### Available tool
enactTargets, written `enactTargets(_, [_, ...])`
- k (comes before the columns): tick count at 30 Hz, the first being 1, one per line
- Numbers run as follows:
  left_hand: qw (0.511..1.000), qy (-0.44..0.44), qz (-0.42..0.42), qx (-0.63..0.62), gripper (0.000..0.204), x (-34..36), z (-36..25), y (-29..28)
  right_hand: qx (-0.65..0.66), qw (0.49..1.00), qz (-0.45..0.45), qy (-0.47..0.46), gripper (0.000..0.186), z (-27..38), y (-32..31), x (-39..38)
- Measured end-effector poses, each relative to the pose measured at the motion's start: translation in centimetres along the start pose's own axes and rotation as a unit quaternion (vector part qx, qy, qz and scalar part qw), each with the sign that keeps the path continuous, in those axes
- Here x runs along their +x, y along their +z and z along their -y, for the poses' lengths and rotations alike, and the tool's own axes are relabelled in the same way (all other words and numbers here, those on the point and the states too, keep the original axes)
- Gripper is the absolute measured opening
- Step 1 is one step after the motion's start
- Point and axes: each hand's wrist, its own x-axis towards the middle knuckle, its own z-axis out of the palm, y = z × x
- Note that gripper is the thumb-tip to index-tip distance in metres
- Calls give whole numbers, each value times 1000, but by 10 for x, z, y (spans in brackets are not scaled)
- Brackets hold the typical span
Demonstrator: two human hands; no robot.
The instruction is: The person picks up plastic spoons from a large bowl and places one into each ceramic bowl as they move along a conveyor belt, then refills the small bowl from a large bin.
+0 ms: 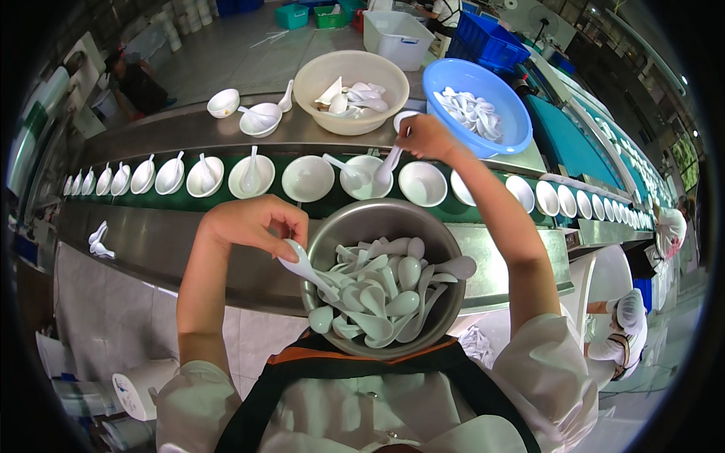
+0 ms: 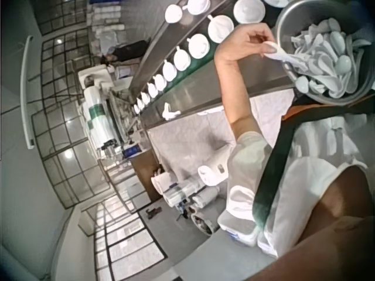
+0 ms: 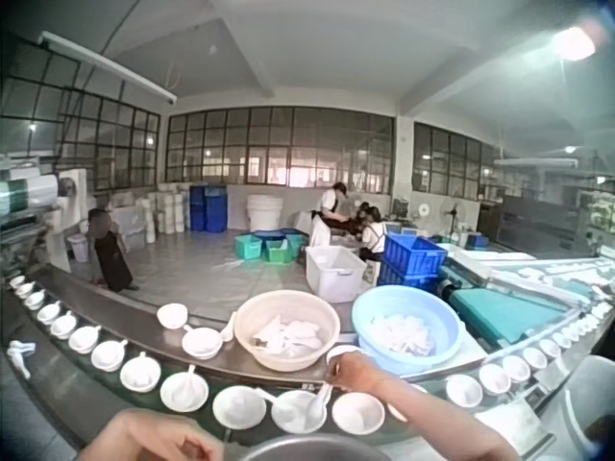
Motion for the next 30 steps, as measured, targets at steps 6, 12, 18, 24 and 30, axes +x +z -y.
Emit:
enactTargets(6, [988, 43, -113, -98, 16, -7, 10, -9, -77, 993, 53, 76, 19, -15, 7, 5])
enactTargets(12, [892, 92, -440, -51, 11, -10, 65, -41, 79, 994, 22, 73, 19, -10, -8, -1])
enactTargets(18, [694, 85, -689, 189, 19, 2, 180, -61, -24, 995, 72, 63, 22, -18, 26, 23])
enactTargets(24, [610, -17, -648, 457, 21, -19, 173, -44, -87, 996, -22, -7, 16, -8, 6, 12])
enactTargets(30, [674, -89, -643, 352, 18, -7, 149, -44, -97, 974, 140, 147, 19, -32, 1, 23])
